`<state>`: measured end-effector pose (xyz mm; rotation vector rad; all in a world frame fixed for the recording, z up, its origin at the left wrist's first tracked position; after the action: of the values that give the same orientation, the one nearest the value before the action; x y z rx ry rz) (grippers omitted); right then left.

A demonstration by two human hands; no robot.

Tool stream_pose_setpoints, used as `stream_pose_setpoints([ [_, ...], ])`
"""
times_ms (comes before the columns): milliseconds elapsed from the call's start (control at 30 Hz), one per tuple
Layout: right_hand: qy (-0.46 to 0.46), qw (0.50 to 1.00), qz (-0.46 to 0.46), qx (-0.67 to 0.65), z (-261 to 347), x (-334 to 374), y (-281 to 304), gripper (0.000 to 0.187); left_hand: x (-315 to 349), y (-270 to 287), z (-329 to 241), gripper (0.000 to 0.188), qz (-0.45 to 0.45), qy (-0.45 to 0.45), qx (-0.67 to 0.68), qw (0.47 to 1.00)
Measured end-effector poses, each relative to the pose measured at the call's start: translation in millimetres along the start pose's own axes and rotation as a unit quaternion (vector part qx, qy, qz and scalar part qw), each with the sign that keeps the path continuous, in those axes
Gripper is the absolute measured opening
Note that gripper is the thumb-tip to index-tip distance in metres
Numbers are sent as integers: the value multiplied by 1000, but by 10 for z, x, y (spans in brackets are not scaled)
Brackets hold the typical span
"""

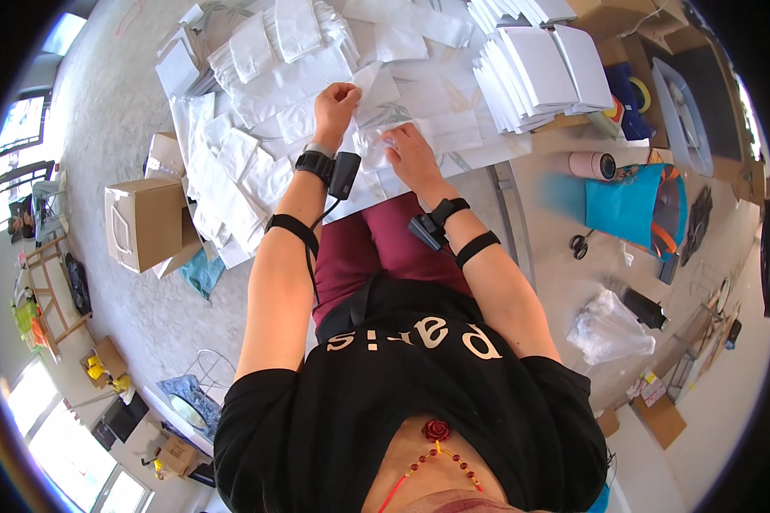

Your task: The person folds paper sheets to form envelopes and stacks them onto a pile.

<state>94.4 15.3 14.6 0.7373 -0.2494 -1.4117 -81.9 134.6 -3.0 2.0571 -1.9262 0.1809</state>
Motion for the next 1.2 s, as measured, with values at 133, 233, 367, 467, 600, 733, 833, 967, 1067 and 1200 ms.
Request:
stream_pose_setpoints([
  [133,-14,1000,4,-17,9,-5,-2,30,131,140,-45,17,12,12,102,995],
  [233,-12,1000,-6,-5,75,-57,18,27,208,292,-73,12,17,7,194,981],
  [367,32,997,-63,-35,472,-319,143,23,422,458,-238,10,23,-28,302,953],
  [467,49,994,-59,-72,878,-592,206,22,654,607,-438,9,0,-69,309,949],
  [600,66,990,-61,-109,1308,-852,183,21,970,807,-659,12,-23,-122,276,953],
  [733,71,988,-43,-133,1634,-884,157,18,1298,959,-815,14,-50,-151,213,964],
  [833,84,985,-42,-147,1833,-831,180,15,1501,1024,-924,14,-57,-162,196,965],
  [967,124,984,-48,-120,1960,-751,167,13,1663,1106,-994,12,-82,-194,125,970],
  [1067,116,985,-57,-118,2009,-695,125,12,1731,1135,-1054,9,-132,-250,51,958],
  [1200,95,984,-61,-141,1984,-633,41,12,1796,1138,-1085,8,-168,-280,-17,945],
])
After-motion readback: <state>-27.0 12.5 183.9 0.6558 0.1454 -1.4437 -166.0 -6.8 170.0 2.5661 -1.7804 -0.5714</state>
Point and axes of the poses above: each hand's wrist, its own x-axis away from the middle knuckle, its own y-axis out of the back of the hand, z = x × y, the point moved 3 cm from there along -x, towards the middle knuckle, and after that the axes turned 6 degrees about y, right-handed, at the moved point
